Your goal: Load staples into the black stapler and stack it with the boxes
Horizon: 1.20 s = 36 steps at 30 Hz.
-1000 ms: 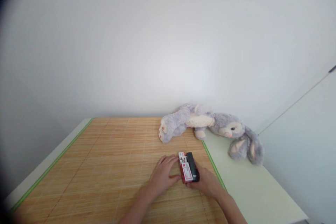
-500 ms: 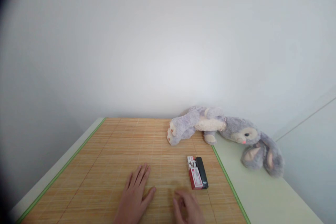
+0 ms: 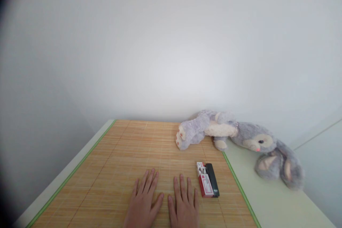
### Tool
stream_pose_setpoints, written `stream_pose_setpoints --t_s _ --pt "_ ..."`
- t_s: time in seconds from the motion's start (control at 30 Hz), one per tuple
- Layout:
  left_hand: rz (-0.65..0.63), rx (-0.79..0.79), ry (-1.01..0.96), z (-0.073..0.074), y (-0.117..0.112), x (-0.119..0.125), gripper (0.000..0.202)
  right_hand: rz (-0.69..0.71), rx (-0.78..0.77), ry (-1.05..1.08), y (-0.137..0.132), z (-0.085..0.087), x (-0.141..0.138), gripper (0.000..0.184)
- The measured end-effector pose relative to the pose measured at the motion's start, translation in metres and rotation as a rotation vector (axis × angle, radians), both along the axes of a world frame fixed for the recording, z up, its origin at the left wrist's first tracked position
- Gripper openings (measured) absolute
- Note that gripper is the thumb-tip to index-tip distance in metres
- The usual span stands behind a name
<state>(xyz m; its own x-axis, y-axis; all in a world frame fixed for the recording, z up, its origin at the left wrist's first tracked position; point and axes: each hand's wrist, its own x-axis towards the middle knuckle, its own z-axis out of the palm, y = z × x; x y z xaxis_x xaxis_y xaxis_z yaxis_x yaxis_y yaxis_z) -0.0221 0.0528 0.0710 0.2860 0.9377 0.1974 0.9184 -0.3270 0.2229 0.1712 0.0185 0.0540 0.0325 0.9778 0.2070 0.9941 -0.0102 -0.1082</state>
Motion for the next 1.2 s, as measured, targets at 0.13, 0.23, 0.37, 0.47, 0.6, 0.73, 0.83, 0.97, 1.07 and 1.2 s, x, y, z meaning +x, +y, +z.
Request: stream_pose_setpoints --t_s 0.13,0.23,0.37,0.47,0.6,0.73,0.83,0.97,1.07,1.2 --pt "0.007 0.004 0.003 -0.001 0.000 0.000 0.068 -0.055 0.020 -0.020 0.001 0.003 -0.009 0.069" --pt "0.008 0.011 0.006 -0.002 -0.001 0.000 0.068 -0.087 0.034 -0.030 0.002 0.005 -0.015 0.072" --pt "0.006 0.012 0.008 -0.001 -0.002 0.000 0.067 -0.107 0.039 -0.036 0.002 0.007 -0.020 0.072" --pt "0.006 0.007 0.004 0.001 -0.003 0.000 0.067 -0.104 0.042 -0.028 0.003 0.008 -0.020 0.072" --pt "0.003 -0.008 -0.011 0.003 -0.003 0.000 0.067 -0.074 0.049 0.005 0.002 0.008 -0.017 0.069" --pt "0.001 -0.011 -0.026 0.003 -0.003 0.001 0.067 -0.074 0.038 0.031 0.001 0.010 -0.016 0.068" --pt "0.005 -0.011 -0.022 0.005 -0.003 0.001 0.067 -0.074 0.018 0.026 0.001 0.013 -0.016 0.067" --pt "0.005 -0.021 -0.006 0.007 -0.003 0.002 0.066 -0.082 0.003 0.028 0.000 0.017 -0.017 0.063" --pt "0.002 -0.015 0.002 0.007 -0.003 0.002 0.066 -0.086 0.011 0.036 0.000 0.016 -0.017 0.063" --pt "0.003 -0.004 0.006 0.006 -0.003 0.002 0.066 -0.085 0.022 0.035 0.000 0.015 -0.018 0.064"
